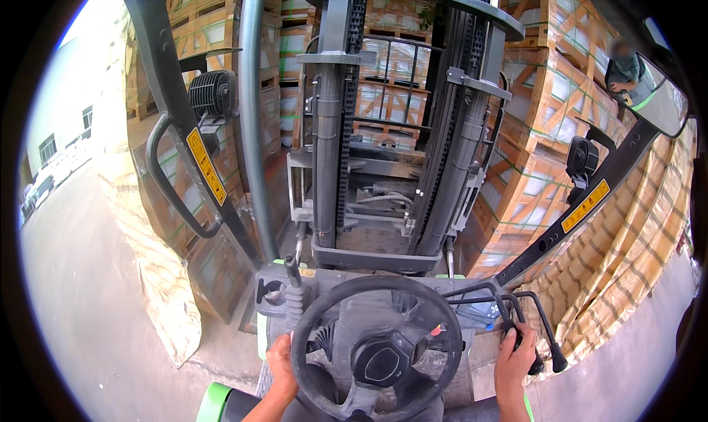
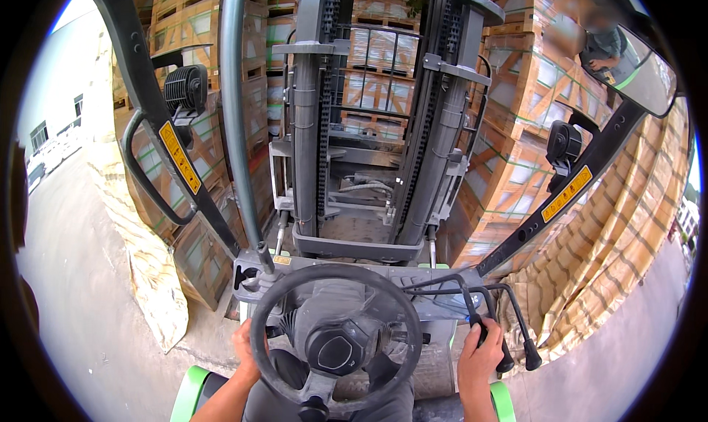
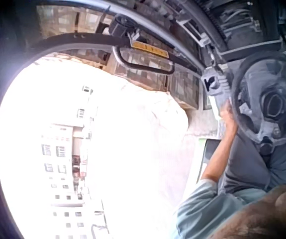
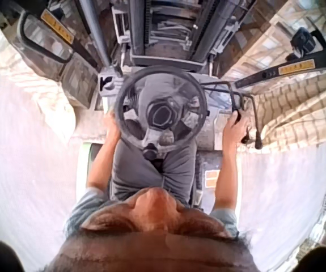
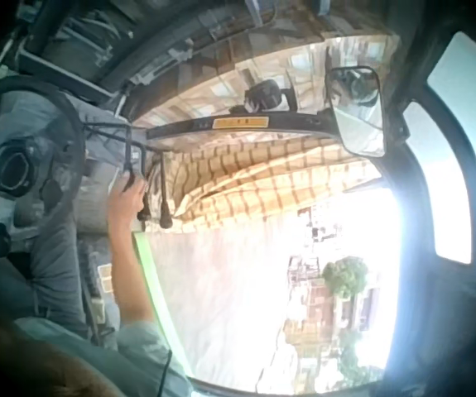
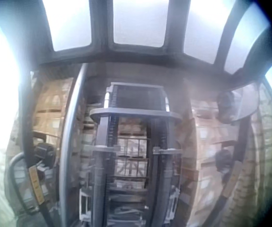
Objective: The person operates a forklift in a warehouse, maneuvering between stacks of pallets. They steer, raise and lower the forks, and position the vehicle to pick up and move a pallet of goods.
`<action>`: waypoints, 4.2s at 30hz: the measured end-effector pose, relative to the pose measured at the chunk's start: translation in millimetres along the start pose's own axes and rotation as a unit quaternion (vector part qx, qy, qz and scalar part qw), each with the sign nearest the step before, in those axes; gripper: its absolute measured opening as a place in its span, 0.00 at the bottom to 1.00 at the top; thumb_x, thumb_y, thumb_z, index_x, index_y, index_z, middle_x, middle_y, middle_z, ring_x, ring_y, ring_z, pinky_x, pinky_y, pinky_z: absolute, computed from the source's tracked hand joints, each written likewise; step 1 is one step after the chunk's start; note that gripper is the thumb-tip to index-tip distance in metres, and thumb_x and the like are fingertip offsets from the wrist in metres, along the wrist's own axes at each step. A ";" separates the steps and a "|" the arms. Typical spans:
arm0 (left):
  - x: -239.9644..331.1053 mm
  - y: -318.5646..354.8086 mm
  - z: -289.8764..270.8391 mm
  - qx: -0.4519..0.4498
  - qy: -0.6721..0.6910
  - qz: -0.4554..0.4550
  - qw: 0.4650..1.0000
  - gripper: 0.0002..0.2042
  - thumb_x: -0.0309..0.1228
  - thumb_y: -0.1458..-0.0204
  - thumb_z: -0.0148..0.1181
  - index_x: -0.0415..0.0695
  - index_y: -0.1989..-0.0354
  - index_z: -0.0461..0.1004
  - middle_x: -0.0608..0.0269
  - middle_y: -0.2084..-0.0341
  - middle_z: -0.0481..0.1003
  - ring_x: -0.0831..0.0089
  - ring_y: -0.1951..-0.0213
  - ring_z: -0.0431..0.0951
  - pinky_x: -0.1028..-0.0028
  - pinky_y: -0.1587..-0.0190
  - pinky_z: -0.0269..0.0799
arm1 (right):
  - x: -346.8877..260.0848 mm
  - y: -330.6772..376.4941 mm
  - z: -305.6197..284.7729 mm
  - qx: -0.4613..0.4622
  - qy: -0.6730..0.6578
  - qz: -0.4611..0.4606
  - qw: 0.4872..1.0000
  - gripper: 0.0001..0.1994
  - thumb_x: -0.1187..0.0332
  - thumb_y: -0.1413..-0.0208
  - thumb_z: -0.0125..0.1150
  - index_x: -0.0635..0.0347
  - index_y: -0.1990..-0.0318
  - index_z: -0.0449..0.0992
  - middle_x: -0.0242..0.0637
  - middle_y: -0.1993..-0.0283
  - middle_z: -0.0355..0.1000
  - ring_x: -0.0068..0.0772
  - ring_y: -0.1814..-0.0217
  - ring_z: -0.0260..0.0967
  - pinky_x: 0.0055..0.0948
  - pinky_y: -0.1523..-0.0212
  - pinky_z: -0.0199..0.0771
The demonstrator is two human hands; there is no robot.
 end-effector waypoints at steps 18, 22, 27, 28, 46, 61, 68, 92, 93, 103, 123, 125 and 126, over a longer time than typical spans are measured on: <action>13.1 22.0 -5.7 0.014 -0.003 -0.038 0.999 0.20 0.33 0.37 0.58 0.37 0.81 0.65 0.47 0.85 0.66 0.50 0.84 0.65 0.56 0.78 0.58 | 7.1 -21.5 -12.2 -0.031 0.003 -0.004 0.999 0.09 0.69 0.35 0.56 0.65 0.53 0.72 0.53 0.59 0.75 0.61 0.58 0.74 0.49 0.60 0.73; 15.9 24.1 -7.8 0.010 0.000 -0.038 0.999 0.20 0.32 0.37 0.58 0.37 0.81 0.65 0.47 0.85 0.66 0.50 0.84 0.66 0.56 0.78 0.59 | 0.4 -44.2 -7.9 -0.043 0.008 0.007 0.999 0.08 0.69 0.36 0.56 0.64 0.55 0.72 0.53 0.59 0.75 0.61 0.58 0.73 0.51 0.60 0.72; 23.4 25.8 -9.3 0.012 -0.015 -0.030 0.999 0.19 0.32 0.37 0.57 0.37 0.80 0.66 0.47 0.85 0.66 0.50 0.83 0.65 0.57 0.78 0.59 | 8.3 -42.1 -11.5 -0.051 0.013 -0.006 0.999 0.09 0.69 0.36 0.57 0.65 0.54 0.72 0.53 0.59 0.75 0.61 0.57 0.73 0.51 0.59 0.72; 24.2 26.9 -9.9 0.012 -0.016 -0.027 0.999 0.19 0.32 0.37 0.57 0.37 0.80 0.66 0.47 0.85 0.66 0.50 0.83 0.65 0.57 0.78 0.59 | 8.6 -37.4 -15.0 -0.043 0.017 -0.022 0.999 0.09 0.69 0.36 0.57 0.65 0.54 0.72 0.54 0.58 0.75 0.61 0.58 0.73 0.51 0.60 0.72; 21.1 34.8 -16.8 0.020 -0.017 -0.006 1.000 0.17 0.29 0.38 0.57 0.37 0.79 0.65 0.47 0.84 0.66 0.50 0.83 0.65 0.57 0.78 0.59 | 1.1 -44.4 -19.8 -0.049 0.026 -0.009 0.998 0.10 0.68 0.37 0.58 0.65 0.55 0.72 0.53 0.60 0.76 0.60 0.60 0.74 0.50 0.61 0.74; 26.6 39.1 -26.5 0.008 -0.012 -0.008 1.000 0.16 0.28 0.38 0.57 0.37 0.79 0.64 0.48 0.84 0.65 0.50 0.83 0.64 0.59 0.78 0.57 | -4.9 -39.8 -30.3 -0.057 0.024 -0.007 0.998 0.09 0.69 0.37 0.58 0.65 0.54 0.72 0.54 0.61 0.75 0.61 0.60 0.74 0.51 0.61 0.73; 25.1 42.9 -29.1 0.008 -0.014 -0.012 1.000 0.16 0.28 0.38 0.57 0.37 0.78 0.65 0.47 0.84 0.65 0.50 0.82 0.64 0.59 0.78 0.58 | -5.3 -36.1 -34.4 -0.062 0.021 -0.004 0.998 0.09 0.69 0.36 0.57 0.66 0.54 0.72 0.55 0.60 0.75 0.62 0.60 0.74 0.52 0.61 0.72; 7.5 47.5 -35.1 0.021 0.032 -0.029 0.999 0.10 0.24 0.46 0.54 0.38 0.78 0.64 0.57 0.84 0.61 0.65 0.81 0.63 0.65 0.77 0.58 | 13.3 85.9 -78.1 -0.089 0.013 -0.065 0.994 0.23 0.70 0.43 0.62 0.69 0.41 0.66 0.58 0.53 0.73 0.59 0.57 0.75 0.44 0.60 0.76; 13.3 43.7 -40.3 0.021 0.035 -0.031 0.999 0.09 0.23 0.47 0.54 0.38 0.78 0.64 0.57 0.84 0.62 0.66 0.80 0.63 0.65 0.77 0.59 | 8.3 89.7 -76.0 -0.088 -0.020 -0.026 0.996 0.26 0.70 0.43 0.63 0.69 0.39 0.64 0.58 0.51 0.72 0.56 0.59 0.75 0.42 0.61 0.77; -19.8 49.8 -30.0 0.021 0.039 -0.013 0.999 0.10 0.30 0.45 0.59 0.34 0.72 0.70 0.54 0.84 0.65 0.57 0.81 0.69 0.62 0.77 0.62 | 15.0 228.0 -138.2 -0.487 0.069 0.147 0.858 0.17 0.64 0.41 0.61 0.62 0.47 0.73 0.45 0.60 0.79 0.49 0.66 0.77 0.44 0.62 0.78; -12.4 40.5 -15.9 -0.002 0.111 -0.046 0.993 0.13 0.30 0.39 0.55 0.33 0.73 0.69 0.60 0.83 0.68 0.74 0.78 0.66 0.67 0.77 0.60 | -52.1 268.2 -226.6 -0.725 0.019 0.332 0.603 0.11 0.70 0.41 0.63 0.65 0.53 0.78 0.42 0.61 0.77 0.42 0.61 0.77 0.38 0.58 0.78; -14.0 42.9 -15.2 -0.009 0.115 -0.047 0.992 0.13 0.30 0.39 0.55 0.33 0.73 0.69 0.60 0.83 0.68 0.74 0.78 0.66 0.67 0.77 0.60 | -50.7 266.4 -214.9 -0.706 0.009 0.347 0.618 0.11 0.70 0.41 0.63 0.65 0.53 0.78 0.42 0.61 0.77 0.41 0.61 0.77 0.38 0.58 0.78; -15.0 44.2 -16.4 -0.014 0.117 -0.049 0.992 0.13 0.30 0.39 0.55 0.33 0.73 0.69 0.60 0.83 0.68 0.74 0.78 0.67 0.67 0.77 0.60 | -50.8 267.1 -209.9 -0.697 0.003 0.353 0.624 0.11 0.70 0.41 0.63 0.65 0.53 0.78 0.42 0.61 0.77 0.41 0.61 0.77 0.38 0.58 0.78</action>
Point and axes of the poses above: each hand's wrist, its own y-axis away from the middle knuckle, its own z-axis out of the palm, x = y × z, the point moved 1 cm from there along -y, towards the middle knuckle
